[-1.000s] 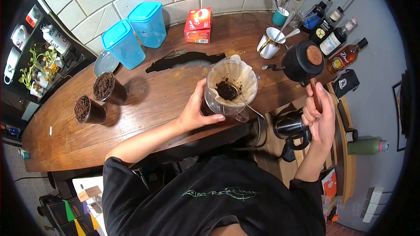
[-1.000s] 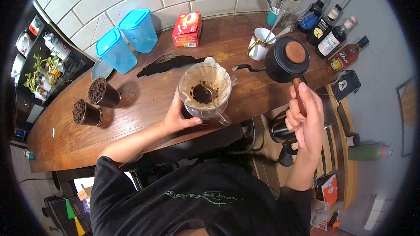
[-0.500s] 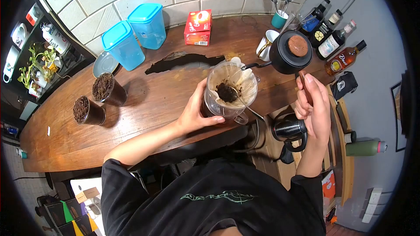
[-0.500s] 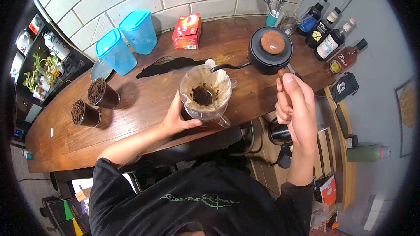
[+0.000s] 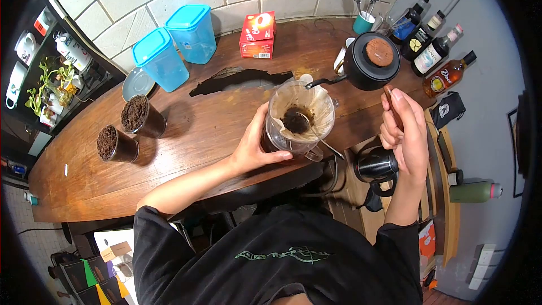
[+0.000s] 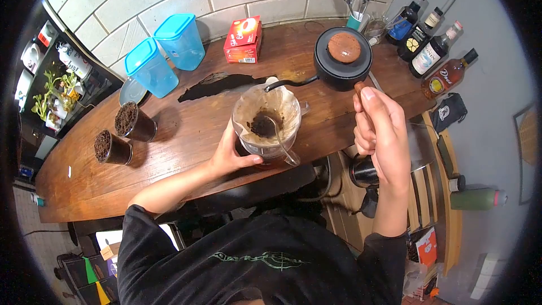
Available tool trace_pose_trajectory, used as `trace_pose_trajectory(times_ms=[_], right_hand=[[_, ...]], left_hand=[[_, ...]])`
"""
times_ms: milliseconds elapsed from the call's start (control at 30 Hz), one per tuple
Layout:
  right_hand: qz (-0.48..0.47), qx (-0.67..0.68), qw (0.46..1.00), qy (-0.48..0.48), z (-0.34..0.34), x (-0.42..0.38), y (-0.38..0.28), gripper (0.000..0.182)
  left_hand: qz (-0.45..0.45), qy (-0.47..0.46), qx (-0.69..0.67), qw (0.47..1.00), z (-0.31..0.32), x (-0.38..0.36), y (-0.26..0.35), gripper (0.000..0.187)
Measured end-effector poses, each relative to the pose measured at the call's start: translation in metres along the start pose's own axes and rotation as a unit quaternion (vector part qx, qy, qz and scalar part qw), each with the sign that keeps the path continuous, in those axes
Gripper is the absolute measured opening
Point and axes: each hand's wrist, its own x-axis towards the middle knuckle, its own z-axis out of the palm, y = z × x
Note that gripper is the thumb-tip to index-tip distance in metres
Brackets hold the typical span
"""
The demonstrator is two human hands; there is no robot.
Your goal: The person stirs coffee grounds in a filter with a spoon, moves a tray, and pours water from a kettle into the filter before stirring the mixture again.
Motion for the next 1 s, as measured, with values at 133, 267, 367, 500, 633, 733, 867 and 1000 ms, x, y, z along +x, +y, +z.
trace_pose_trajectory(times_ms=[133,267,367,500,633,733,867,1000], right_hand=[[0.001,0.003,1.0,0.004,-0.002,-0.005,0.0,0.03],[0.001,0.007,1.0,0.013,-0.007,-0.009,-0.001,0.031],[-0.005,-0.001,1.0,0.014,-0.011,-0.013,-0.002,0.031],[-0.002,-0.008,0.999,0.032,-0.014,-0.016,-0.003,0.032],[-0.001,-0.02,0.999,0.036,-0.018,-0.018,-0.005,0.032],[0.001,-0.021,0.999,0.031,-0.02,-0.019,-0.006,0.032],[0.002,-0.025,0.999,0.032,-0.02,-0.02,-0.006,0.032],[0.004,-0.023,0.999,0.025,-0.017,-0.017,-0.006,0.032]], left_hand=[[-0.014,0.003,-0.026,1.0,0.001,0.002,-0.001,0.112],[0.036,0.027,0.016,0.999,0.001,0.003,-0.005,0.111],[0.03,0.027,0.014,0.999,0.001,0.002,-0.005,0.112],[0.028,0.029,0.016,0.999,0.001,0.002,-0.007,0.113],[0.025,0.028,0.017,0.999,0.001,0.002,-0.006,0.113],[0.03,0.029,0.02,0.999,0.002,0.002,-0.007,0.113],[0.021,0.03,0.009,0.999,0.002,0.0,-0.008,0.113],[0.001,0.03,-0.003,1.0,0.002,0.0,-0.007,0.114]])
